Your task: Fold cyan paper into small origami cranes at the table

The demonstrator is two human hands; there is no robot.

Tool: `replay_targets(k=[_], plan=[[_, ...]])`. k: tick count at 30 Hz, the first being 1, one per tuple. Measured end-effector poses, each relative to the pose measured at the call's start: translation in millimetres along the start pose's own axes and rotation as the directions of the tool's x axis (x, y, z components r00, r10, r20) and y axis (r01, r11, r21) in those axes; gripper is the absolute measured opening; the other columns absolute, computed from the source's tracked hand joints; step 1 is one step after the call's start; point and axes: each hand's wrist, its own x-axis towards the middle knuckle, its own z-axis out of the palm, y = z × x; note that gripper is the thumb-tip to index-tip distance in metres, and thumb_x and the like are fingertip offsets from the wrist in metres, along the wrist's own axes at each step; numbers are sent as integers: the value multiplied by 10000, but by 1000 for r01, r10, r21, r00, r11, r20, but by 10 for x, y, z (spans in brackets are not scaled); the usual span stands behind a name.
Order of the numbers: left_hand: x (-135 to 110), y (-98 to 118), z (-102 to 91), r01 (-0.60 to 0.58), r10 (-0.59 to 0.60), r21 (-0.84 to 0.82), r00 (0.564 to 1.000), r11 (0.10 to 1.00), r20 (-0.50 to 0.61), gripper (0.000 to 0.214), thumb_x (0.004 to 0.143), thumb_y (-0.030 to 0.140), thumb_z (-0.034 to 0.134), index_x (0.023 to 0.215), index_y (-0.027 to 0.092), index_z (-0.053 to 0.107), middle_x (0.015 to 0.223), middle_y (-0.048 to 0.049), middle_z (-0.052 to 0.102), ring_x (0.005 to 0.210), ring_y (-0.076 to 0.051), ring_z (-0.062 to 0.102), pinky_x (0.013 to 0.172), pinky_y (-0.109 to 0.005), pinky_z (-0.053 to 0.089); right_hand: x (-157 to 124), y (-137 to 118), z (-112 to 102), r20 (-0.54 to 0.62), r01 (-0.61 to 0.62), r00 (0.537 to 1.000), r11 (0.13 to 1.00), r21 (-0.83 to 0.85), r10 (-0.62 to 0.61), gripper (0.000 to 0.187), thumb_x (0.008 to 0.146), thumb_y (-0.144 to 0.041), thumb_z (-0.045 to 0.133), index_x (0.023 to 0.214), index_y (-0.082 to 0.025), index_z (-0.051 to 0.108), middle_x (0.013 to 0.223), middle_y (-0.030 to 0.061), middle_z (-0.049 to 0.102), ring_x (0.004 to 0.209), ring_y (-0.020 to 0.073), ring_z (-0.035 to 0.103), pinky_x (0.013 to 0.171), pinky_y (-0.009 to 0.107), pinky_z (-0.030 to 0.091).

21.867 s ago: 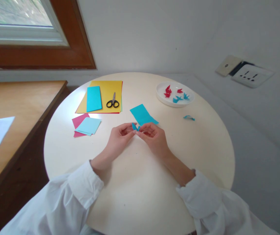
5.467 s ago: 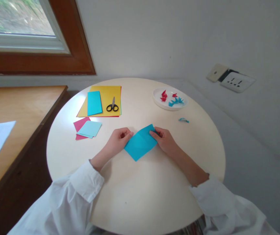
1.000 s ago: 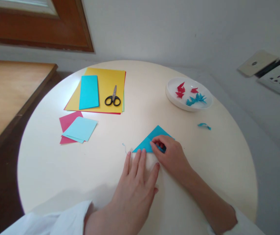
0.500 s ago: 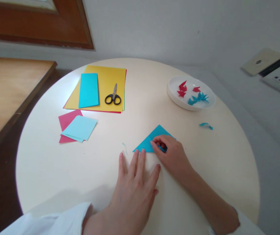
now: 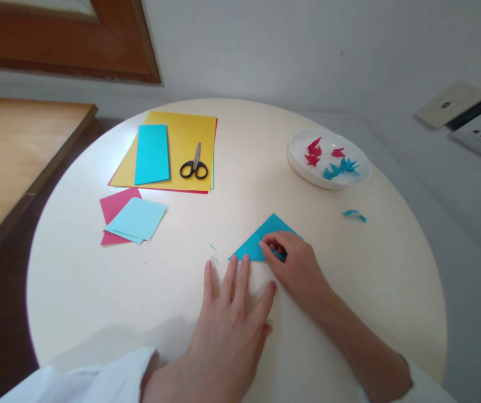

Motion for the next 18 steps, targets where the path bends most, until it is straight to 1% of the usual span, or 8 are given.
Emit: replay_targets(k=[6,13,18], plan=[[1,-1,3,11,-10,-20,1000,1000,25,441,861,397,458,1285,277,478,1321,-209,494,1254,-390,409,914,-697,317,-6,1,-1,-7,14,1000,1000,-6,-14,167,816,-231,487,690,-189,587,639,17,619,583,139,532,587,257,412],[-13,-7,14,19,-19,-16,1000,1000,1,438,864,423,443,1283,302,478,1340,-208,479,1243,-387,428,906,-709,312,-3,-6,0,-13,20,1000,1000,-23,-20,146,809,-218,501,684,-189,571,619,11,599,572,137,525,583,256,404],[-6,-6,12,19,-19,-21,1000,1000,7,435,869,429,427,1278,295,486,1338,-211,480,1244,-388,425,909,-702,310,-4,-23,-2,-8,-36,999,999,5,36,87,797,-231,507,748,-191,567,630,6,591,584,139,533,581,255,411]])
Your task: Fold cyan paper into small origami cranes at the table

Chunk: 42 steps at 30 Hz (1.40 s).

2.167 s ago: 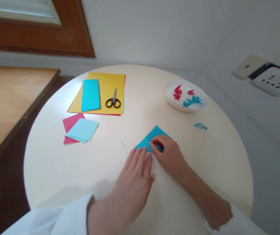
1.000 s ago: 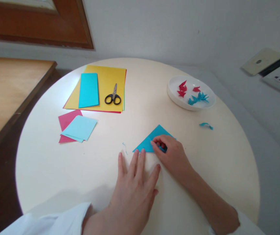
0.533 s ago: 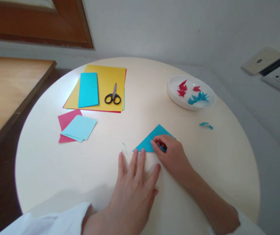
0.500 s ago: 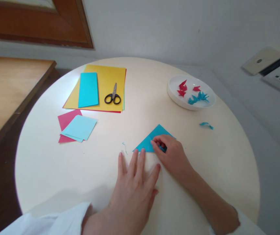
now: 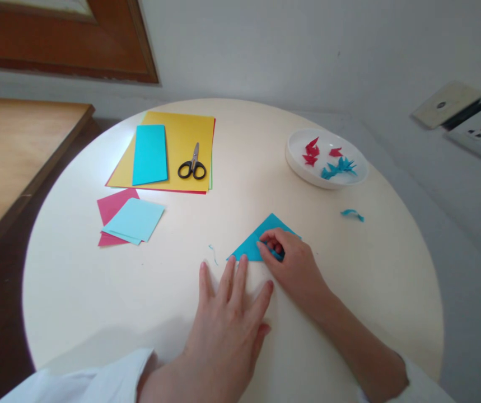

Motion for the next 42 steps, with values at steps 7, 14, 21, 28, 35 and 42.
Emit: replay_targets(k=[7,14,21,28,35,42], plan=[[4,-10,-8,-1,1,15,1000,1000,-9,428,867,432,434,1270,301,494,1320,-191,507,1229,-370,448,918,-688,319,4,-3,-1,3,6,1000,1000,-10,-5,81,799,-220,497,738,-189,540,615,-2,563,564,132,508,562,248,389],[22,-24,-11,7,-5,38,998,999,-62,409,869,422,436,1251,295,510,1293,-147,549,1187,-343,492,901,-662,363,1,-2,-1,-3,89,996,995,-53,-90,92,805,-189,500,720,-182,535,613,-1,555,560,132,487,570,249,372],[116,-89,31,1,4,55,996,999,-93,471,923,364,314,1283,110,481,1217,-131,607,1116,-306,509,981,-643,287,4,17,24,5,98,995,993,-64,-98,86,806,-193,500,731,-185,542,625,2,557,585,140,495,593,256,369],[162,-108,89,2,2,59,997,998,-71,520,932,390,266,1304,76,448,1158,-144,613,1049,-298,501,976,-640,266,-2,23,53,25,120,993,984,-135,-118,118,838,-208,478,775,-179,574,671,25,582,634,166,508,643,289,371],[169,-133,116,-3,13,85,993,996,-114,472,930,366,293,1317,145,447,1169,-135,598,1036,-296,508,958,-643,269,-118,84,0,-15,83,996,971,-224,-88,164,848,-250,508,974,-170,579,898,80,636,804,228,547,730,349,396],[192,-129,112,6,9,107,990,994,-143,436,920,366,317,1313,251,465,1095,-120,607,941,-285,542,912,-631,317,-254,158,-95,-117,19,992,970,-243,-49,183,854,-162,449,978,-182,582,920,82,648,822,240,559,711,366,399]])
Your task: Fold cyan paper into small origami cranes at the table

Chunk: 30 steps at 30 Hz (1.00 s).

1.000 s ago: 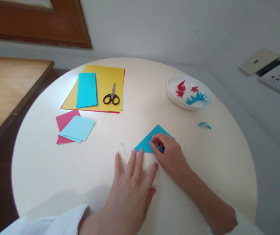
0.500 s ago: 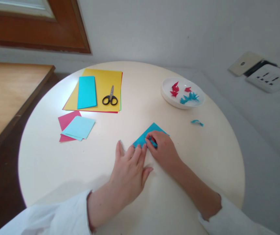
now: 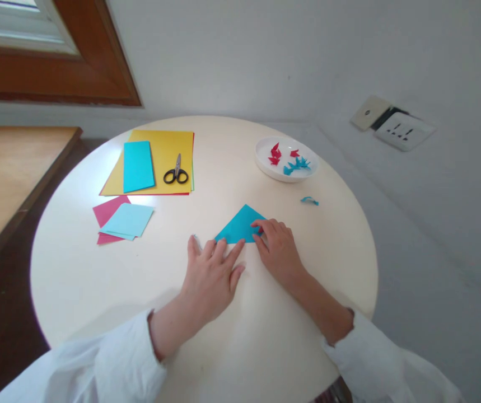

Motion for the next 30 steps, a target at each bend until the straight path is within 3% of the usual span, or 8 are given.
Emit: replay_targets(k=[4,8,17,30], plan=[[10,2,16,2,-2,9,1000,1000,-22,430,915,375,329,1311,280,467,1067,-114,610,938,-289,542,908,-630,323,-97,-42,-30,-143,104,985,994,35,-98,260,855,-82,397,987,-168,604,966,85,672,928,219,589,799,376,411],[14,3,28,1,0,21,999,1000,-32,423,919,351,325,1300,253,482,1122,-121,607,958,-286,545,925,-614,328,-216,-82,7,-25,323,946,946,35,-322,315,890,-113,376,1139,-135,568,1137,103,657,1053,186,589,875,356,429],[-54,-2,-10,4,-1,61,999,998,-39,405,917,235,317,1228,92,534,1170,-164,609,1042,-297,532,990,-621,282,-262,-81,7,107,286,952,958,13,-286,389,882,-87,338,1181,-170,572,1238,84,607,1152,184,558,973,424,404],[-200,-118,-69,79,-66,146,993,986,-95,403,905,205,307,1202,52,532,1078,-191,614,1057,-334,520,970,-650,262,-240,-89,7,106,253,960,966,60,-258,376,862,-87,376,1158,-163,595,1217,104,618,1128,198,580,955,443,428]])
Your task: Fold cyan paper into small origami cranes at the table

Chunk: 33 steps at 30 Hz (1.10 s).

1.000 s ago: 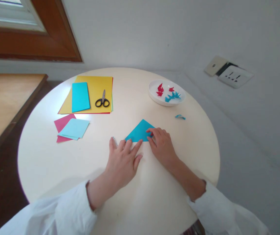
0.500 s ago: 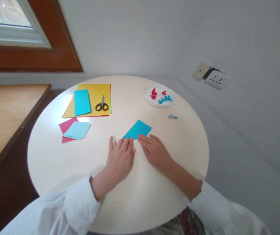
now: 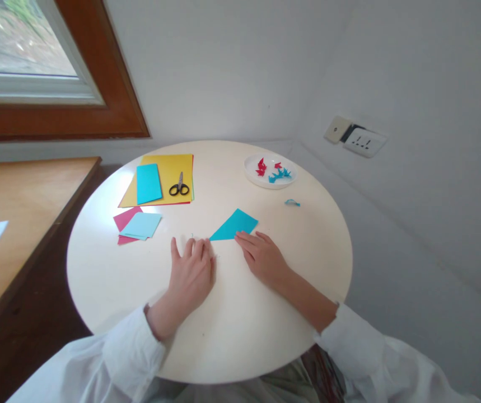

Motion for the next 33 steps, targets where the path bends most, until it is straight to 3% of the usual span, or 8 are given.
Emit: replay_targets(k=[5,8,11,14,17,22,28,33], plan=[[21,-32,1,21,-21,0,1000,1000,-4,368,897,213,327,1118,67,583,1019,-177,628,1063,-331,523,984,-645,252,13,19,11,-36,14,999,999,30,-13,357,850,-74,395,1123,-143,615,1187,117,637,1109,200,590,962,437,436],[92,-85,23,24,-26,-85,999,996,-22,331,902,235,336,1015,118,625,1024,-145,644,1036,-283,553,1017,-580,272,19,46,21,-76,18,997,996,90,-11,307,854,-102,429,1076,-135,639,1132,125,666,1068,201,610,946,414,460],[184,-153,81,-124,117,-222,992,967,-47,418,907,285,353,1256,90,473,1289,-155,535,1205,-244,468,1067,-477,280,19,80,29,-113,-15,993,987,163,34,261,836,-128,486,1034,-150,656,1072,113,690,1016,206,629,920,399,486],[273,-202,169,-246,263,-268,964,931,29,482,916,336,334,1335,106,395,1404,-140,432,1304,-266,368,1093,-516,213,21,107,29,-118,-45,990,973,227,73,261,821,-139,516,1044,-172,647,1072,95,688,1011,205,629,914,393,494],[342,-223,248,-243,280,-297,956,924,87,441,912,315,338,1286,118,462,1357,-136,491,1262,-262,428,1067,-509,264,32,123,25,-106,-61,990,966,250,90,284,817,-145,527,1080,-168,631,1100,106,676,1027,206,624,921,388,491],[402,-216,238,-294,308,-251,951,922,15,356,874,149,354,1163,140,562,1210,-122,608,1114,-217,545,994,-427,364,86,137,34,-102,-43,993,977,208,65,268,819,-139,535,1061,-178,643,1080,105,685,1003,205,633,904,388,489],[426,-211,106,-300,315,-269,949,915,12,379,880,380,432,1155,153,559,1127,-119,629,1064,-234,557,918,-401,411,193,157,52,-105,73,992,996,50,-68,204,833,-112,514,964,-144,667,979,123,698,921,216,636,810,397,503],[471,-251,143,-294,320,-281,946,913,48,293,869,258,437,1094,157,596,1100,-119,636,1068,-225,558,904,-384,428,236,220,64,-144,102,986,991,86,-89,169,818,-157,562,941,-165,678,952,102,697,899,206,631,821,384,504]])
